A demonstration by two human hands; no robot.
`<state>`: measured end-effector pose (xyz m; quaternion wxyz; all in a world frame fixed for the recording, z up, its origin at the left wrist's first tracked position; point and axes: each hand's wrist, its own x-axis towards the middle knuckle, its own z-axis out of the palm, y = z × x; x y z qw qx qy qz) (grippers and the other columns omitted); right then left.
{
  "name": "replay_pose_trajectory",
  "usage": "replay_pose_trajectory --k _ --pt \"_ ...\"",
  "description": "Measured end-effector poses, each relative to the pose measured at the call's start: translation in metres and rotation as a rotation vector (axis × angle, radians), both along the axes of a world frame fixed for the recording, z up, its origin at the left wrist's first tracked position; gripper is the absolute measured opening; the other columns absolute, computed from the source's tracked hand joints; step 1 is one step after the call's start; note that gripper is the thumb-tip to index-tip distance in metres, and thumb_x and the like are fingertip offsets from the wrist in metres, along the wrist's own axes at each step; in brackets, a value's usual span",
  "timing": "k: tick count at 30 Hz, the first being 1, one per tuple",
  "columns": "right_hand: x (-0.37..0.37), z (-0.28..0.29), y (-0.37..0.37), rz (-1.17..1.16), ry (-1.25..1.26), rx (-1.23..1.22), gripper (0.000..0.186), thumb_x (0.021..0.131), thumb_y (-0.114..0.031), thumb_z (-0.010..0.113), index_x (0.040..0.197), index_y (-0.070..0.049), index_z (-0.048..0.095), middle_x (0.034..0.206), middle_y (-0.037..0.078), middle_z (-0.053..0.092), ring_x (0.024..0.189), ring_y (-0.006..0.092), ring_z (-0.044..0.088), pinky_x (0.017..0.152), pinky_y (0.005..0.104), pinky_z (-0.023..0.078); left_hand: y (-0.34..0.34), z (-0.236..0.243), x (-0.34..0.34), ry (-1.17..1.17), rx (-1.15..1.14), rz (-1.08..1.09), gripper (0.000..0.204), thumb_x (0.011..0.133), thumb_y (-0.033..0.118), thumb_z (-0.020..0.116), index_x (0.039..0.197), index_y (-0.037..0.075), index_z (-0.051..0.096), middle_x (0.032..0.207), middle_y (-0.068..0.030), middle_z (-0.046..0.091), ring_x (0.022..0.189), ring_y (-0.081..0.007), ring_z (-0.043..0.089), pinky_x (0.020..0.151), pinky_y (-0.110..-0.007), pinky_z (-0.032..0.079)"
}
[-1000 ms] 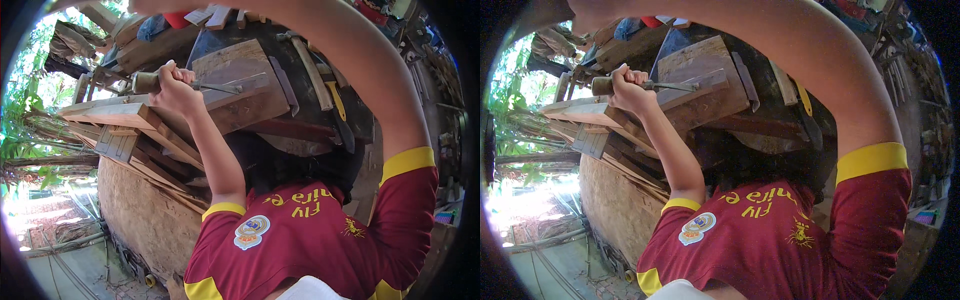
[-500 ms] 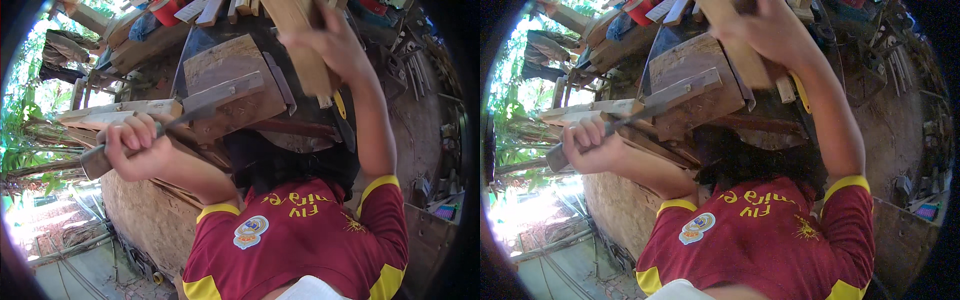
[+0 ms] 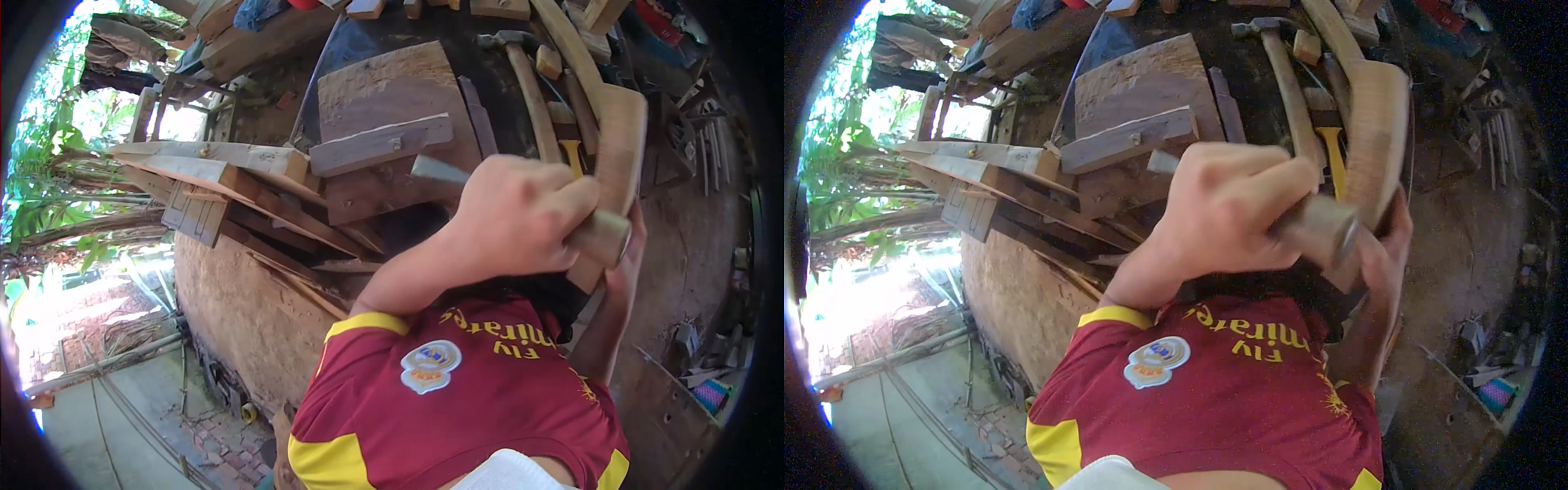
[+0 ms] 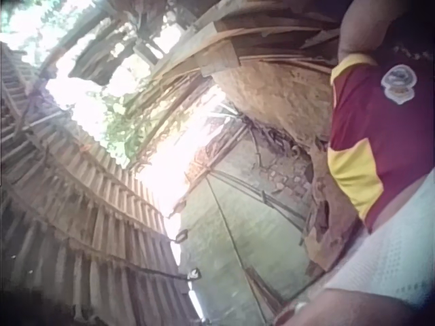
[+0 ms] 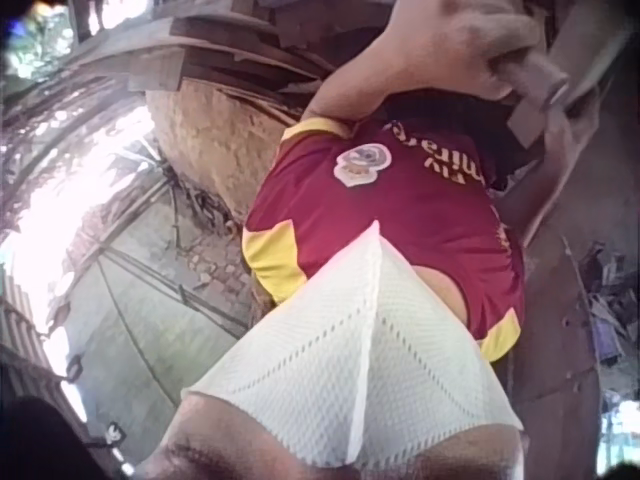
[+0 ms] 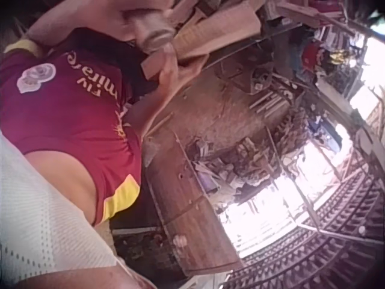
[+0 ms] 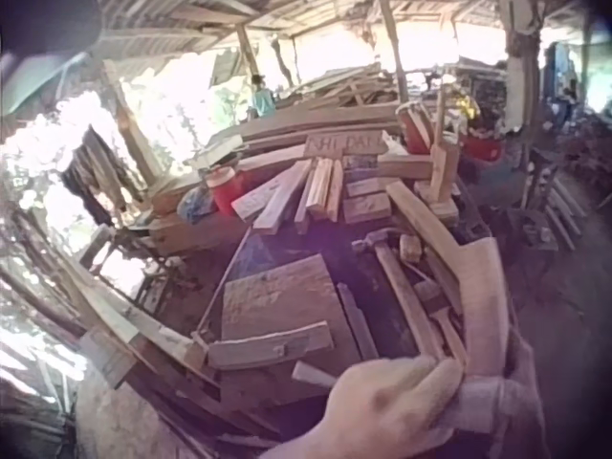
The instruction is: The person uses a chisel and a wooden mallet to shape a small rectangular block of wood. They repeatedly strike the chisel to shave off thin layers of wood, rotating the block to work on different sides. The person holds the wood in their left hand and the chisel in their right hand, striking the chisel's handle with the mallet.
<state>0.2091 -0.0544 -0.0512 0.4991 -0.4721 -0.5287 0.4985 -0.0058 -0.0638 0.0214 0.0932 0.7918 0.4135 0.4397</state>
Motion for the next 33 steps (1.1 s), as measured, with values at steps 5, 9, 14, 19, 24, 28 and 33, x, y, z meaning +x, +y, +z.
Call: replay_pose_trajectory --k 5,9,14,19,24,28,33 --pt "0.020 0.011 -0.002 -0.077 -0.130 -0.036 0.066 0.063 -0.014 0.070 0.123 0.001 0.048 0.103 0.008 0.058 0.094 0.0188 0.056 0.086 0.0312 0.043 0.026 -0.007 0.002 -0.050 -0.002 0.118 0.028 0.050 0.013 0.067 0.076 0.008 0.059 0.064 -0.0071 0.057 0.057 -0.0276 0.058 0.051 -0.035 0.047" --pt "0.023 0.012 0.000 -0.061 -0.063 -0.061 0.061 0.065 -0.014 0.067 0.121 0.001 0.047 0.098 0.008 0.056 0.085 0.0154 0.055 0.076 0.0274 0.044 0.038 -0.012 -0.002 -0.073 0.050 0.215 0.022 0.053 0.013 0.067 0.072 0.007 0.059 0.061 -0.0094 0.056 0.056 -0.0282 0.059 0.051 -0.034 0.047" --pt "0.024 0.012 0.005 -0.065 -0.053 -0.055 0.060 0.066 -0.013 0.065 0.121 0.002 0.046 0.098 0.009 0.056 0.082 0.0146 0.055 0.072 0.0259 0.045 0.042 -0.011 -0.006 -0.096 0.095 0.295 0.020 0.054 0.013 0.067 0.070 0.007 0.059 0.059 -0.0104 0.054 0.053 -0.0278 0.057 0.049 -0.032 0.045" --pt "0.033 0.018 0.008 -0.051 -0.077 -0.015 0.058 0.068 -0.010 0.064 0.121 0.003 0.045 0.100 0.011 0.055 0.082 0.0156 0.056 0.073 0.0259 0.045 0.040 -0.006 -0.010 -0.115 0.134 0.349 0.019 0.055 0.014 0.068 0.069 0.006 0.059 0.058 -0.0107 0.052 0.051 -0.0271 0.055 0.048 -0.031 0.044" --pt "0.030 0.037 0.017 -0.263 0.137 0.168 0.058 0.072 -0.009 0.068 0.123 0.003 0.044 0.102 0.015 0.057 0.085 0.0190 0.056 0.077 0.0300 0.046 0.046 -0.005 -0.011 -0.148 0.172 0.366 0.018 0.055 0.015 0.068 0.066 0.006 0.058 0.055 -0.0113 0.050 0.049 -0.0272 0.053 0.047 -0.031 0.043" --pt "0.003 0.024 0.029 -0.628 -0.031 0.424 0.057 0.073 -0.002 0.070 0.123 0.003 0.044 0.107 0.018 0.057 0.095 0.0255 0.058 0.084 0.0364 0.047 0.046 -0.008 -0.011 -0.096 0.151 0.400 0.020 0.054 0.015 0.069 0.067 0.006 0.057 0.057 -0.0114 0.051 0.051 -0.0283 0.054 0.048 -0.032 0.044" --pt "-0.010 0.008 0.026 -0.232 -0.574 0.626 0.062 0.071 -0.001 0.070 0.127 0.003 0.043 0.116 0.015 0.055 0.106 0.0264 0.055 0.094 0.0391 0.043 0.052 -0.015 -0.008 -0.059 0.097 0.418 0.021 0.055 0.014 0.069 0.070 0.007 0.057 0.061 -0.0115 0.055 0.057 -0.0302 0.058 0.051 -0.036 0.046"
